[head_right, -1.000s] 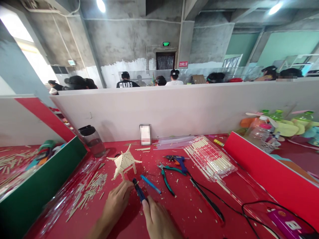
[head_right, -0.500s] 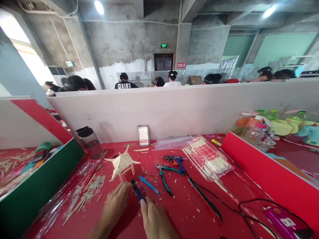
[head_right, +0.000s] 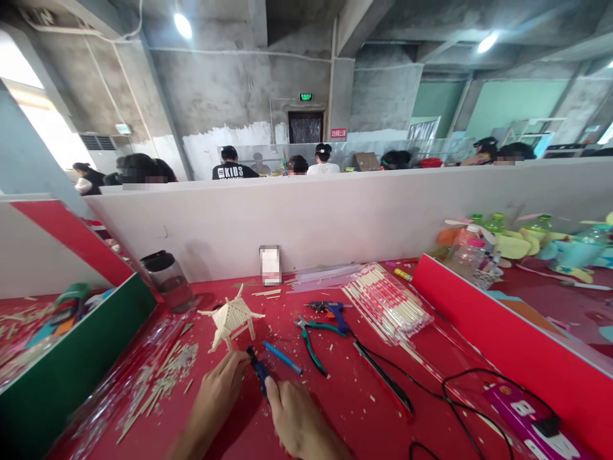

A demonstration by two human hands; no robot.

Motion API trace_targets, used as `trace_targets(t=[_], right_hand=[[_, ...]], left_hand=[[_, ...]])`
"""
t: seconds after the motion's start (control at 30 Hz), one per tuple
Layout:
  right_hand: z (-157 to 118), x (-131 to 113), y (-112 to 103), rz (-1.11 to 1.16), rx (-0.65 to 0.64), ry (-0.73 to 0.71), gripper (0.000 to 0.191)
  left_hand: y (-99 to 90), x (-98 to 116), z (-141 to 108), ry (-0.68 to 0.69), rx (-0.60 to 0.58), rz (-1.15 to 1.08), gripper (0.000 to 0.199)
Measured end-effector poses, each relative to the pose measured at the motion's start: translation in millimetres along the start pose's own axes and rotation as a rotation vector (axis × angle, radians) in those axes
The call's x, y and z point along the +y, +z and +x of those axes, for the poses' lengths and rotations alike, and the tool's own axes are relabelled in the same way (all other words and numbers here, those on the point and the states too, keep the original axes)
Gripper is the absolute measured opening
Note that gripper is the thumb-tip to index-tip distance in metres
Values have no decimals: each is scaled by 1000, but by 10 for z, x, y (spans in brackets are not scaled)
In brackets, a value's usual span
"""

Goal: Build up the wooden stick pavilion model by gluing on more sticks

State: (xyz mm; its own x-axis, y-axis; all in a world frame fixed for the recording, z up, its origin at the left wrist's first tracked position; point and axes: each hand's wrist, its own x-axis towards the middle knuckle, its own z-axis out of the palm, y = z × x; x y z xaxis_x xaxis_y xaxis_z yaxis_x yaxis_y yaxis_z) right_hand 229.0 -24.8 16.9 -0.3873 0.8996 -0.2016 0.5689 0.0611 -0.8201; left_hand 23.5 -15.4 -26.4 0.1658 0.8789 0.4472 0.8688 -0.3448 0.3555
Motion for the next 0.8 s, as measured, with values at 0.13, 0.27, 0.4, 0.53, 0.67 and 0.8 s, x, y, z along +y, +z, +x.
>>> trace_targets(t=[0.13,0.27,0.4,0.53,0.67,0.8], right_hand=[[-1,-15,47,-70,7,37,94],[-17,-50,98,-144,34,28,94],[-18,-76,134,-238,72,3,91],[19,-64,175,-373,97,-21,87],[49,-44,208,-454,123,-12,80],[49,-36,224,-474,137,-7,75]], left_hand=[[-5,-36,0,20,-6,9,29],[2,-81,-27,-8,-22,13,29],[2,-98,-46,-15,-16,3,29],[5,-91,-36,-25,-12,-7,28],[28,-101,-20,-32,-12,-18,28],[44,-121,-16,-34,-16,-30,27]])
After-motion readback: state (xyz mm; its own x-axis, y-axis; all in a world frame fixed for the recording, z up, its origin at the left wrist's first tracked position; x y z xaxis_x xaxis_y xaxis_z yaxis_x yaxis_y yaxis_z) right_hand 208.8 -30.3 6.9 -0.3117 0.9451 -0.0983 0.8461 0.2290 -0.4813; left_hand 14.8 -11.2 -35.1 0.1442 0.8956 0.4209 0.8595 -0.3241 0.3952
